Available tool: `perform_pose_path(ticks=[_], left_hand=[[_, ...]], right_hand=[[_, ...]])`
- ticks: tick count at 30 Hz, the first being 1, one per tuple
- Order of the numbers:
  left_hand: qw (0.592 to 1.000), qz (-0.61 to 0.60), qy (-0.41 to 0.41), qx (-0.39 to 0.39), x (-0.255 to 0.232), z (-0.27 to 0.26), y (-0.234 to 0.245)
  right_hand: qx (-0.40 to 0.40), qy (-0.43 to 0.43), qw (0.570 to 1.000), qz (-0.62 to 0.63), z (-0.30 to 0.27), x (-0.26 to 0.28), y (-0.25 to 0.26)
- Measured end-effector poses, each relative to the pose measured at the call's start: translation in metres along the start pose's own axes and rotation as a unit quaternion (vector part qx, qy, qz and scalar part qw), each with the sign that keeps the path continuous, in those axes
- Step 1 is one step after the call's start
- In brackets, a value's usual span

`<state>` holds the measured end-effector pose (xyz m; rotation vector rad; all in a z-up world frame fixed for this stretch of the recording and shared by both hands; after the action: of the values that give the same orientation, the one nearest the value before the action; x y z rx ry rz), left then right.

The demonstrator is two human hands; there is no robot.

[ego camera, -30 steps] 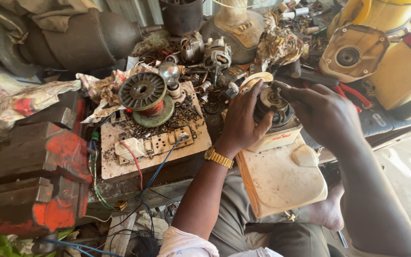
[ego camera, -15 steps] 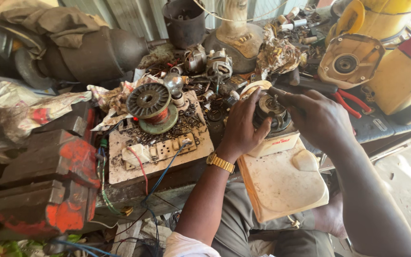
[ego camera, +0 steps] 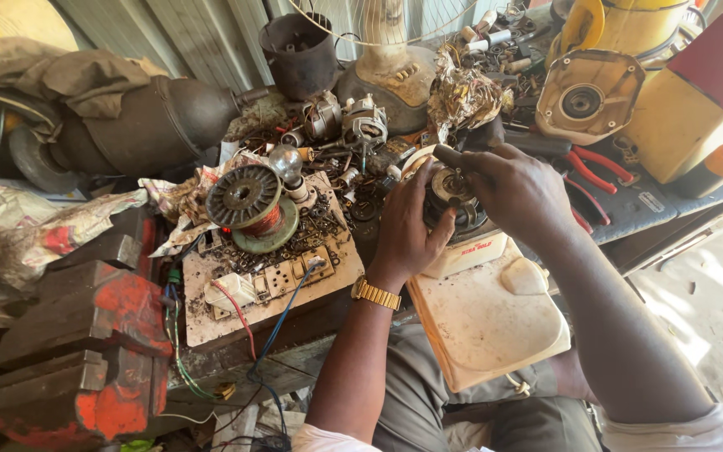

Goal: The person is repairing a small electric motor or starter assembly. They use a hammer to tap a central component and a screwdriver to adjust internal parts while holding the device steady.

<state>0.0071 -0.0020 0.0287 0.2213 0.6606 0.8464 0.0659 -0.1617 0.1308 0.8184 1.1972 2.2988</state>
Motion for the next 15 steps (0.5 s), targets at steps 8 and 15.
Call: perform_pose_path(ticks=[8, 15], left_hand=[[1.0, 0.005, 0.013, 0.008, -0.005, 0.001, 0.003], [0.999, 0.015, 0.019, 0.02, -0.006, 0.003, 0.003]], right_hand=[[-0.041, 0.023, 0.999, -0.004, -0.002, -0.012, -0.009], [-0.022, -0.028, 0.999, -0.003, -0.004, -0.014, -0.013]])
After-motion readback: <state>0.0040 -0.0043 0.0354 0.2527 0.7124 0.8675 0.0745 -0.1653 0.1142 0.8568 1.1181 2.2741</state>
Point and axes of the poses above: each hand's wrist, its own z-axis towards the middle knuckle, its own y-axis out of the back of the hand, x = y × z, the point moved 2 cm from there along z, towards the middle knuckle
